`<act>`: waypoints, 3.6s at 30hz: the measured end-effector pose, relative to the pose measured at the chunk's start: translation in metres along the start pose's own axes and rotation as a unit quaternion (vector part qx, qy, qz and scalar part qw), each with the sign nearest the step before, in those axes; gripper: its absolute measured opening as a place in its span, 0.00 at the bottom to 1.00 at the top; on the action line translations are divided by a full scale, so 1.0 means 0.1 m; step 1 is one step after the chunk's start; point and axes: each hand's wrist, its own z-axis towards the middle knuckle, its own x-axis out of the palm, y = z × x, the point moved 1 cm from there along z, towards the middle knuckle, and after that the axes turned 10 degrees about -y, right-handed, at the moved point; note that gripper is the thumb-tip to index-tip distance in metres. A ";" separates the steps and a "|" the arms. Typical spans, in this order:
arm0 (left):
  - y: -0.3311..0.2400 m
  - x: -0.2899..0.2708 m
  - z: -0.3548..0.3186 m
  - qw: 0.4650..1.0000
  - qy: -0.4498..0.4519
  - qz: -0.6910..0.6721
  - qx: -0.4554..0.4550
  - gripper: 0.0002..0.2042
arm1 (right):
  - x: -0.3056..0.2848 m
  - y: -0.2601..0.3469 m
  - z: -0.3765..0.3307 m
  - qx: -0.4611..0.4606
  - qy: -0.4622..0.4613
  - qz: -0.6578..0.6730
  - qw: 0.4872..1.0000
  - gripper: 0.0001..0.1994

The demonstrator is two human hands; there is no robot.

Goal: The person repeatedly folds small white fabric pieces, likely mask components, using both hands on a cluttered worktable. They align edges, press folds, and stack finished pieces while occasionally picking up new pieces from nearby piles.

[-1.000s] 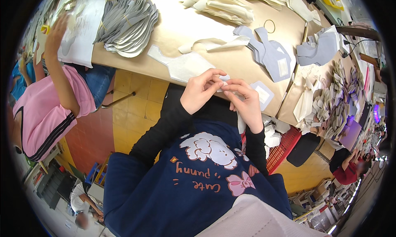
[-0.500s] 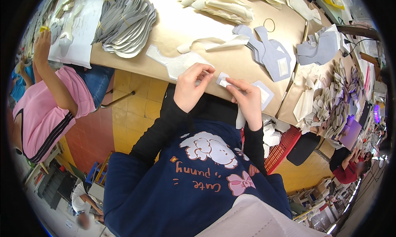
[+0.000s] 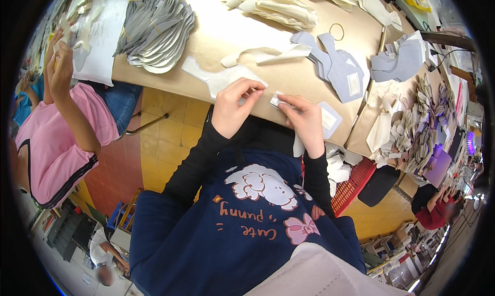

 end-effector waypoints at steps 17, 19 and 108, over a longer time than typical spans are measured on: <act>0.10 0.16 -0.03 0.960 -0.015 0.221 0.174 0.06 | 0.01 -0.11 0.04 -0.070 -0.002 -0.039 0.997 0.11; 0.11 0.19 -0.04 0.958 -0.020 0.229 0.174 0.06 | 0.01 -0.10 0.04 -0.067 -0.002 -0.032 0.997 0.12; -0.05 0.33 -0.08 0.855 0.253 0.249 0.378 0.23 | -1.09 -0.59 -0.29 0.077 -0.106 0.160 0.978 0.18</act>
